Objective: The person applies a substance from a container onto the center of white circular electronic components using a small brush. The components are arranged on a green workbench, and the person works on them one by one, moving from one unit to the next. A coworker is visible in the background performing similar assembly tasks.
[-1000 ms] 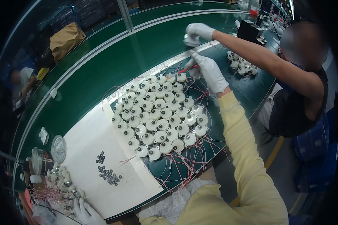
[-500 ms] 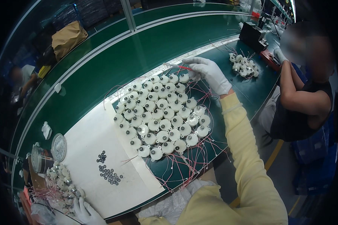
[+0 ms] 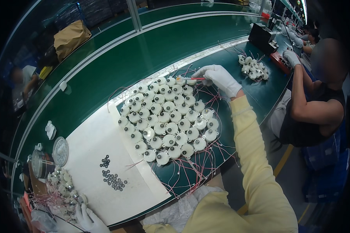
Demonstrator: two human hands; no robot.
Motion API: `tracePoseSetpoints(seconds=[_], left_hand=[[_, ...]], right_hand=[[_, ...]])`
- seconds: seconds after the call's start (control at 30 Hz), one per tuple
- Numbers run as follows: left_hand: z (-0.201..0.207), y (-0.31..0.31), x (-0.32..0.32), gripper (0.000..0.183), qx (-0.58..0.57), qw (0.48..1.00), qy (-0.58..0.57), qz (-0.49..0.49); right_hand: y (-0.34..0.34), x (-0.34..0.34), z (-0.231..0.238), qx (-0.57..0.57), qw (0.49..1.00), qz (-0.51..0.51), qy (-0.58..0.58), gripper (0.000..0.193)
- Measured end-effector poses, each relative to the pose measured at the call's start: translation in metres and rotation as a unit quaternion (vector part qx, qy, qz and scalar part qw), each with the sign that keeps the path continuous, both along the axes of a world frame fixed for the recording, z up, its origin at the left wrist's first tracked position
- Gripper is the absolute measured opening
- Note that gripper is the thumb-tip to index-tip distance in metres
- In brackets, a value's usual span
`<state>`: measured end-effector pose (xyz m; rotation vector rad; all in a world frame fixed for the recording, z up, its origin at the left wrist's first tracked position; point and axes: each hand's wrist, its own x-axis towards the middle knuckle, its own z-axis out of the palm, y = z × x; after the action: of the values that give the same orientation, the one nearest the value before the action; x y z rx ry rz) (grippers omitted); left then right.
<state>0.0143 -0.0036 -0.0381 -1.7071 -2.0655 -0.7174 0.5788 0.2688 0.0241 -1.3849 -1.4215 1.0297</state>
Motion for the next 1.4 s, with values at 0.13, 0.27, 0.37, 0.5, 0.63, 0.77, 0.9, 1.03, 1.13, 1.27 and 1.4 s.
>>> tracePoseSetpoints(seconds=[0.13,0.27,0.37,0.5,0.63,0.77,0.9,1.03,1.13,1.27,1.4], left_hand=[[0.000,-0.001,0.000,0.024,-0.006,1.000,0.012,0.008],[-0.001,-0.001,-0.002,0.023,0.001,1.000,0.020,0.001],[-0.001,-0.001,-0.002,0.023,0.009,1.000,0.022,-0.006],[-0.003,0.000,-0.002,0.023,0.016,1.000,0.020,-0.006],[-0.002,0.000,-0.003,0.023,0.016,1.000,0.008,-0.019],[-0.002,0.000,-0.003,0.023,0.010,1.000,0.004,-0.015],[0.000,0.000,0.000,0.023,-0.002,1.000,-0.003,-0.005],[0.000,0.000,0.000,0.024,0.000,1.000,-0.007,-0.004],[-0.001,0.000,-0.001,0.024,0.002,1.000,-0.012,-0.008],[-0.001,0.000,-0.002,0.023,0.003,1.000,0.000,-0.013],[0.000,-0.001,-0.002,0.023,0.007,1.000,0.000,-0.010]], right_hand=[[0.002,0.005,-0.001,-0.002,1.000,0.008,-0.009,0.032],[0.002,0.010,-0.002,0.004,1.000,0.001,-0.009,0.030],[0.004,0.013,-0.007,0.002,1.000,0.010,-0.014,0.029],[0.005,0.013,-0.010,0.005,1.000,0.020,0.005,0.029],[0.004,0.011,-0.009,0.001,1.000,0.017,-0.014,0.030],[0.004,0.012,-0.009,-0.003,0.999,0.021,-0.025,0.030],[0.001,0.008,-0.007,-0.006,1.000,0.019,-0.015,0.028],[0.002,0.012,-0.008,-0.005,0.998,0.029,-0.057,0.028],[0.003,0.014,-0.011,0.005,0.997,0.034,-0.073,0.028],[0.005,0.015,-0.014,0.015,0.995,0.039,-0.096,0.029],[0.004,0.013,-0.013,0.008,0.995,0.046,-0.084,0.032]])
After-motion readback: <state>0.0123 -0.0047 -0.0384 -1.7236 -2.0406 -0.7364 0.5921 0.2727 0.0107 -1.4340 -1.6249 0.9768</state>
